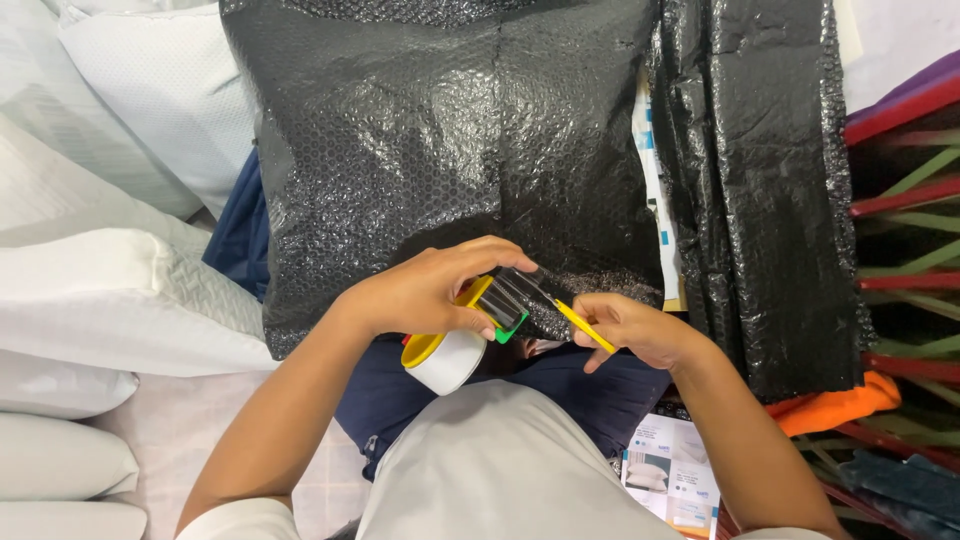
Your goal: Wrapping a pillow in black bubble wrap using tape and scissors
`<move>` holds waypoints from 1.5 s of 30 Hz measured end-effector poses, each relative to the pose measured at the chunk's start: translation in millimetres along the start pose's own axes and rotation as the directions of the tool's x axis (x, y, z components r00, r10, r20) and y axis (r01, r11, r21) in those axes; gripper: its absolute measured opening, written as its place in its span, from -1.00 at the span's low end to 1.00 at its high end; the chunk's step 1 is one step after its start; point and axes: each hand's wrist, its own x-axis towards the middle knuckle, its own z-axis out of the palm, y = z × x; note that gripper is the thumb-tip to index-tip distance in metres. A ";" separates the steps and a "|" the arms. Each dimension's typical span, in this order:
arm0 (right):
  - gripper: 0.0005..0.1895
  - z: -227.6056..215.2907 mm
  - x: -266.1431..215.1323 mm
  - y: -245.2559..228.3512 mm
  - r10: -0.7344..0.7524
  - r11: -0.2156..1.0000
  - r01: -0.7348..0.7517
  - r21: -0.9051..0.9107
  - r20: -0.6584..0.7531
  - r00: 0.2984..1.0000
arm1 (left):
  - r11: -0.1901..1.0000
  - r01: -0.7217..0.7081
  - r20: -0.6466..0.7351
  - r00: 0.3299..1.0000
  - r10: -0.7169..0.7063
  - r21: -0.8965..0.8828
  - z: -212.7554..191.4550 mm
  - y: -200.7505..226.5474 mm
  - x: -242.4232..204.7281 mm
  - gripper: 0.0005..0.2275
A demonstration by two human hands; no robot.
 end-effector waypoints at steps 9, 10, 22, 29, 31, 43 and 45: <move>-0.59 -2.0 4.5 6.7 0.048 0.998 -0.046 -0.034 0.046 0.998 | 1.000 -0.001 0.001 1.000 0.001 0.006 1.8 -0.6 -3.0 -0.38; -0.59 -2.4 5.1 7.3 0.048 0.998 -0.047 -0.034 0.046 0.998 | 1.000 -0.001 0.001 1.000 0.001 0.006 2.2 -1.7 -2.9 -0.38; -0.60 0.3 7.3 7.1 0.043 0.999 -0.042 -0.006 0.013 0.999 | 1.000 -0.008 0.025 1.000 0.008 0.001 7.3 -7.5 -0.1 -0.38; -0.73 -0.6 6.8 7.6 0.037 0.999 -0.038 -0.006 -0.028 0.999 | 1.000 -0.023 0.024 0.999 0.023 -0.001 8.1 -12.8 2.1 -0.38; -0.73 0.1 7.5 7.6 0.034 0.999 -0.034 -0.002 -0.031 0.999 | 1.000 -0.024 0.026 0.999 0.024 -0.003 8.4 -12.5 1.9 -0.38; -0.89 -10.9 -17.1 5.7 -0.157 0.928 0.050 -0.370 -0.267 0.951 | 0.996 0.049 -0.032 0.998 -0.047 0.072 2.3 5.1 14.6 -0.29; -0.86 -28.2 -31.0 13.6 -0.442 0.736 -0.057 -0.675 -0.542 0.715 | 0.997 0.062 -0.171 0.984 -0.055 0.037 5.2 7.1 21.5 -0.26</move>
